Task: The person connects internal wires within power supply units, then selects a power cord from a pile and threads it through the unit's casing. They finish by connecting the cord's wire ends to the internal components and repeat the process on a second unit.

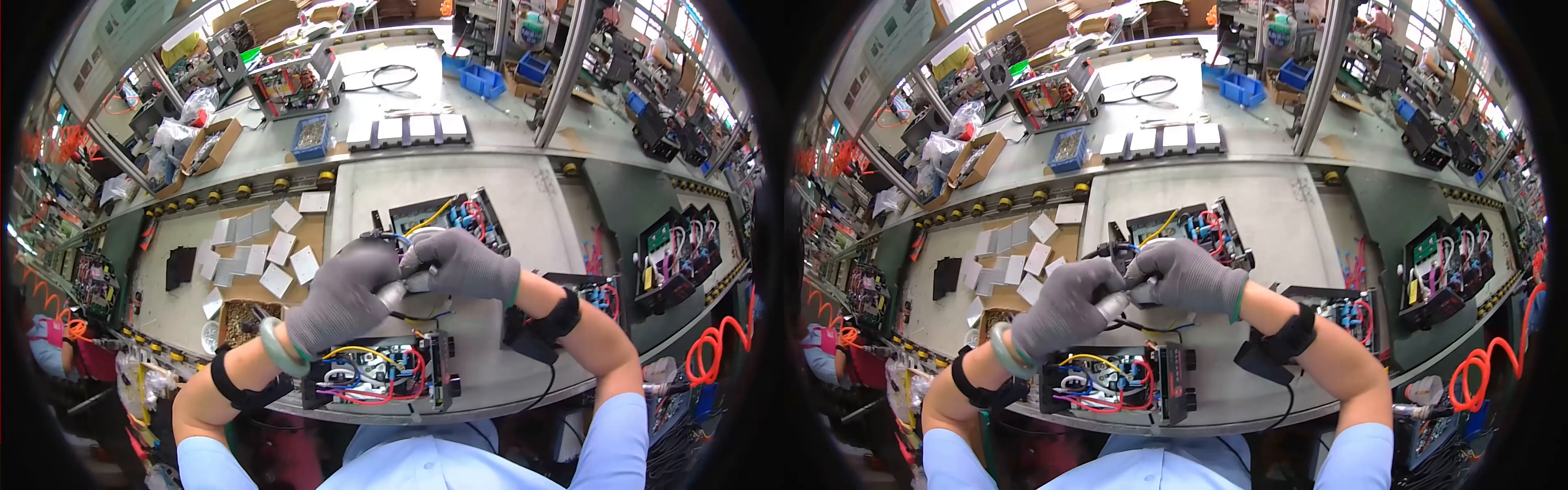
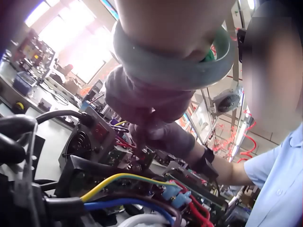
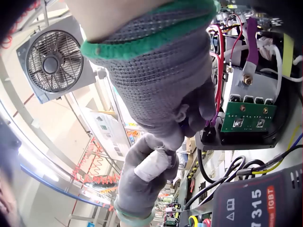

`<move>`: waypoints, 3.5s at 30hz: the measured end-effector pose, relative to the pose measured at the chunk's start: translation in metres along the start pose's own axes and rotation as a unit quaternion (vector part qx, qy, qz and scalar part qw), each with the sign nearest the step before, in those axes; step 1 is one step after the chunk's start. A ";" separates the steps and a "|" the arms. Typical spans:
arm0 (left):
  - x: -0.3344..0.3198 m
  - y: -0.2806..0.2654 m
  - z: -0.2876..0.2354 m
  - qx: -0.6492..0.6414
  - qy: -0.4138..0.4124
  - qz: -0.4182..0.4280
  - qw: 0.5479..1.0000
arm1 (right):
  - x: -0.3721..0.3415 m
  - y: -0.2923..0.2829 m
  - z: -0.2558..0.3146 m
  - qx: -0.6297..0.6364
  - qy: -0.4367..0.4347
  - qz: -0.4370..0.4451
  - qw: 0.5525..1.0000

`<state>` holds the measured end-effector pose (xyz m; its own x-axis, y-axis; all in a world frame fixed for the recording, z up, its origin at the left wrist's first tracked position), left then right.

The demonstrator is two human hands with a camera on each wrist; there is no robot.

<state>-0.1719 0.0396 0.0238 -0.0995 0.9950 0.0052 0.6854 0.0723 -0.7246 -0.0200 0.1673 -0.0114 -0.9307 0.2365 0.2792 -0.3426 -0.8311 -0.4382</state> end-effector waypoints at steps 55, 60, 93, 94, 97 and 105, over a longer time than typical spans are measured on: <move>0.042 0.018 0.057 -0.176 -0.277 0.245 0.912 | 0.035 -0.020 -0.041 -0.368 -0.112 0.125 0.915; 0.027 -0.025 0.027 0.188 -0.183 0.150 0.953 | 0.025 -0.027 -0.022 -0.416 -0.181 0.085 0.887; 0.043 0.002 0.053 0.053 -0.175 0.179 0.967 | 0.026 -0.012 -0.034 -0.488 -0.179 0.036 0.854; 0.046 0.001 0.052 0.095 -0.155 0.198 0.963 | 0.027 -0.012 -0.036 -0.488 -0.175 0.040 0.854; 0.041 0.003 0.050 0.073 -0.115 0.214 0.967 | 0.027 -0.013 -0.037 -0.474 -0.176 0.051 0.861; 0.037 0.010 0.062 0.107 -0.054 0.167 0.979 | 0.030 -0.028 -0.035 -0.436 -0.166 0.122 0.876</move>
<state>-0.2130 0.0725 -0.0261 0.0205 0.9470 -0.3205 0.5272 -0.2826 -0.8014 -0.0424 0.2153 -0.0204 -0.9510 -0.1736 0.2560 -0.2414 -0.1008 -0.9652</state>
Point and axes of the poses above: each hand's wrist, its own x-axis towards the middle knuckle, its own y-axis out of the palm, z = x × y, the point moved 2 cm from there along x, towards the middle knuckle, and after that the axes turned 9 degrees about -y, right-handed, at the moved point
